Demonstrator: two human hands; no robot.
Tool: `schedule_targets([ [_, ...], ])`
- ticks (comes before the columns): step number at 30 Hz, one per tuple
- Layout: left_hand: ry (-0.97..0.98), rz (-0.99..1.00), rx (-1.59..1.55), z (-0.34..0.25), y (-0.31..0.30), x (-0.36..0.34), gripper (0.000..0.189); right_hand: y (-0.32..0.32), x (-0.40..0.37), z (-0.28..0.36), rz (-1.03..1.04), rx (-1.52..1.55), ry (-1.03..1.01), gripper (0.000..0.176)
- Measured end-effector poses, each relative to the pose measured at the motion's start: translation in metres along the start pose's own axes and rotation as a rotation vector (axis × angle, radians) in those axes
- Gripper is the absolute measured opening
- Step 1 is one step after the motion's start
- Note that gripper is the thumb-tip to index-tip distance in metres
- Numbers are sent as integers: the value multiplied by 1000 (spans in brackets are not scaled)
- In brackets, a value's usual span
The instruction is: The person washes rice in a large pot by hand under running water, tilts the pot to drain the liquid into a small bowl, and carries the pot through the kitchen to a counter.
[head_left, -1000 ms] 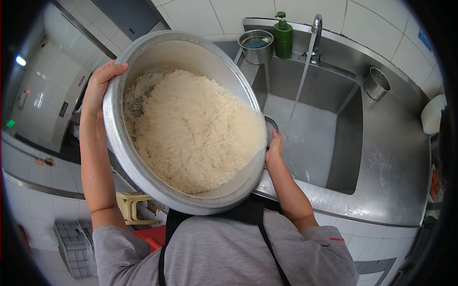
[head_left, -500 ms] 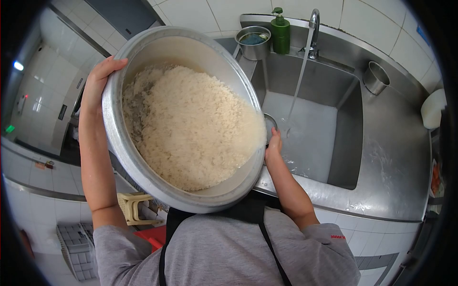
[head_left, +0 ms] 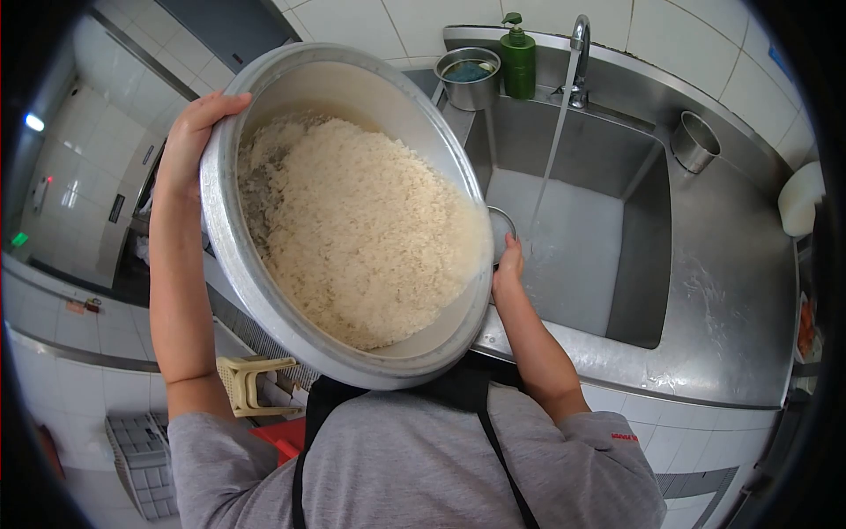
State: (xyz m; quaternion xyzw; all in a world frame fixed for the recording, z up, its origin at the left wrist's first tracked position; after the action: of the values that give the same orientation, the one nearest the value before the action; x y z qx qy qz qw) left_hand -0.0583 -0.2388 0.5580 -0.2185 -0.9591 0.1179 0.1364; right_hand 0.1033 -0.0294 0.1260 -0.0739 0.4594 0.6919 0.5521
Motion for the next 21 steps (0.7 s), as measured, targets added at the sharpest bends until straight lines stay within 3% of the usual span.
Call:
schedule_targets([
  [21,25,-23,-22,-12,15,-6,20,-3,1,-3,88,53,27,53],
])
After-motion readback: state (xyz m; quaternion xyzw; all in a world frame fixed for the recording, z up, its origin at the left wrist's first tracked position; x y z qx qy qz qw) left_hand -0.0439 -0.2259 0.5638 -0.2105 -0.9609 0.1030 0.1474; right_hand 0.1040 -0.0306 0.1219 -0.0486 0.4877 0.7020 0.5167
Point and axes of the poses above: each hand's wrist, its own x-axis towards the middle knuckle, its own y-axis out of the palm, z = x × y, the point moved 6 cm from there along x, towards the middle knuckle, and after that the axes turned 4 degrees about x, right-handed, at the moved point
